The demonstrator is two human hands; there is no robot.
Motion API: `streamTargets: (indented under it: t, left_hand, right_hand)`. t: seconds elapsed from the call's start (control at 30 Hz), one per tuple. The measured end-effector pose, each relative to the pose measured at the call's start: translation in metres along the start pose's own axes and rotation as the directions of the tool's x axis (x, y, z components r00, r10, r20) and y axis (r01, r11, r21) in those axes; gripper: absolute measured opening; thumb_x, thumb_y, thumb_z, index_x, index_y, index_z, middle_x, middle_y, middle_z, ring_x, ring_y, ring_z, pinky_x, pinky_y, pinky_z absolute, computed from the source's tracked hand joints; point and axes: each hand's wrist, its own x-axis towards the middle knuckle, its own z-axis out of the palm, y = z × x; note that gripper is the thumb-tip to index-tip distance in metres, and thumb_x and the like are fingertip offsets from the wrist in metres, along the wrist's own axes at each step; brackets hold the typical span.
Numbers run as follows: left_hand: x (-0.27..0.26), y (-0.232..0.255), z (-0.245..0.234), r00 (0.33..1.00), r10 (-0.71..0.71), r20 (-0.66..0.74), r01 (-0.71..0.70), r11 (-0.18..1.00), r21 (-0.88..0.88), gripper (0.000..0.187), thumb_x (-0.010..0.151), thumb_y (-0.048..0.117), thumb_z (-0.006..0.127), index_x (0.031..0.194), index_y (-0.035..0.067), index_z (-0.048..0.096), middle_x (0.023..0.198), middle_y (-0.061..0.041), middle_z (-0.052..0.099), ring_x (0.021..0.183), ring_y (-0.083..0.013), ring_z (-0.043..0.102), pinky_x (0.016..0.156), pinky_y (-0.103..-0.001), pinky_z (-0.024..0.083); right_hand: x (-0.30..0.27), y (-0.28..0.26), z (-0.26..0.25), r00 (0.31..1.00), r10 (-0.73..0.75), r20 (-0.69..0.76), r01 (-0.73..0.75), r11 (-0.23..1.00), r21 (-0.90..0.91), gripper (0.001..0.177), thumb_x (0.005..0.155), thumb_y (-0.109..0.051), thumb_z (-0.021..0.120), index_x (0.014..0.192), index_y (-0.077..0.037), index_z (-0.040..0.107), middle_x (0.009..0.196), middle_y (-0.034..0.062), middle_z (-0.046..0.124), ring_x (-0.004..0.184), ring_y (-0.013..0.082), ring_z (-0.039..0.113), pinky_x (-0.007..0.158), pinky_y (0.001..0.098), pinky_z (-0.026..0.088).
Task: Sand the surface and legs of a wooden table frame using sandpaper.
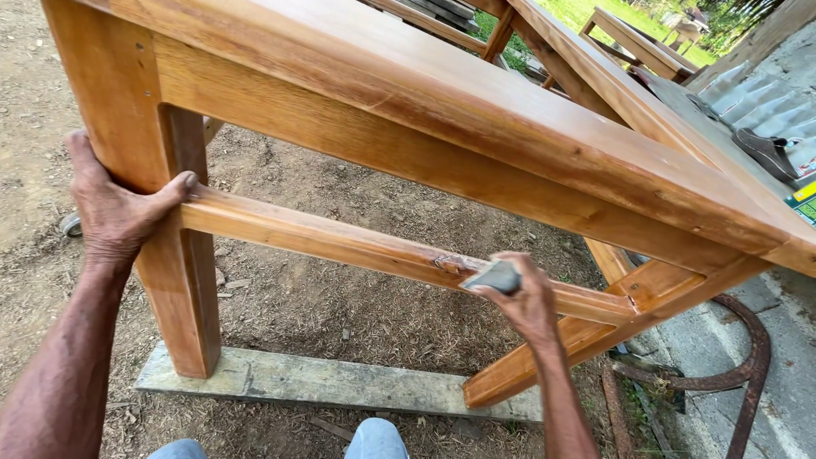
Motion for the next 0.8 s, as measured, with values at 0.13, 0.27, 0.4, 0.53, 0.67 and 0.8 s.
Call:
streamTargets:
  t: [0.13,0.27,0.4,0.53,0.67,0.8]
  left_hand:
    - [-0.001,0.003,-0.002,1.000,0.001,0.002,-0.001,1.000,-0.027,0.081,0.089,0.031,0.096,0.135,0.000,0.038,0.116,-0.017,0.063,0.104,-0.0264,0.073,0.088,-0.037,0.066]
    - [0.000,0.012,-0.004,1.000,-0.014,-0.004,0.014,1.000,0.008,0.082,0.087,0.031,0.097,0.136,0.001,0.038,0.116,-0.017,0.064,0.104,-0.0271,0.073,0.088,-0.038,0.064]
    - [-0.002,0.018,-0.004,1.000,0.004,-0.025,-0.003,1.000,0.008,0.079,0.086,0.028,0.096,0.134,0.002,0.039,0.116,-0.018,0.062,0.107,-0.0283,0.073,0.090,-0.039,0.064]
    - [0.001,0.018,-0.003,0.999,-0.015,-0.028,0.015,1.000,-0.006,0.079,0.085,0.027,0.096,0.133,0.001,0.040,0.115,-0.018,0.062,0.106,-0.0277,0.073,0.090,-0.039,0.063]
    - [-0.001,0.018,-0.003,0.999,-0.026,-0.031,0.025,1.000,-0.017,0.077,0.086,0.025,0.095,0.134,0.000,0.041,0.118,-0.018,0.064,0.106,-0.0267,0.072,0.092,-0.039,0.062]
    - [-0.004,0.015,-0.002,0.999,-0.014,-0.033,0.012,0.998,-0.058,0.076,0.088,0.025,0.094,0.135,-0.001,0.041,0.118,-0.017,0.063,0.110,-0.0261,0.072,0.095,-0.038,0.063]
  right_hand:
    - [-0.032,0.059,-0.055,0.995,0.080,-0.057,-0.078,0.996,0.035,0.066,0.069,-0.046,0.084,0.126,-0.019,0.064,0.131,0.0128,0.066,0.116,0.0287,0.067,0.075,0.0382,0.070]
    - [-0.060,0.107,-0.088,0.972,0.145,-0.185,-0.166,0.980,-0.105,0.076,0.065,-0.045,0.084,0.133,-0.018,0.062,0.140,0.0127,0.060,0.130,0.0304,0.058,0.098,0.0497,0.060]
    - [-0.071,0.112,-0.084,0.920,-0.020,-0.392,-0.102,0.952,-0.288,0.102,0.066,-0.061,0.075,0.147,-0.008,0.045,0.154,0.0267,0.038,0.143,0.0401,0.038,0.111,0.0571,0.044]
    - [-0.085,0.126,-0.049,0.902,0.100,-0.420,-0.213,0.949,-0.232,0.089,0.082,-0.069,0.061,0.156,-0.021,0.046,0.165,0.0145,0.036,0.156,0.0303,0.038,0.128,0.0544,0.042]
    - [-0.079,0.101,-0.011,0.909,0.047,-0.413,-0.157,0.959,-0.237,0.093,0.097,-0.074,0.036,0.164,-0.010,0.027,0.173,0.0231,0.012,0.161,0.0403,0.006,0.127,0.0655,0.005]
    - [-0.053,0.056,0.025,0.845,0.056,-0.532,-0.254,0.918,-0.306,0.073,0.112,-0.065,0.024,0.162,-0.013,0.031,0.174,0.0210,0.014,0.163,0.0384,0.004,0.129,0.0631,-0.008]
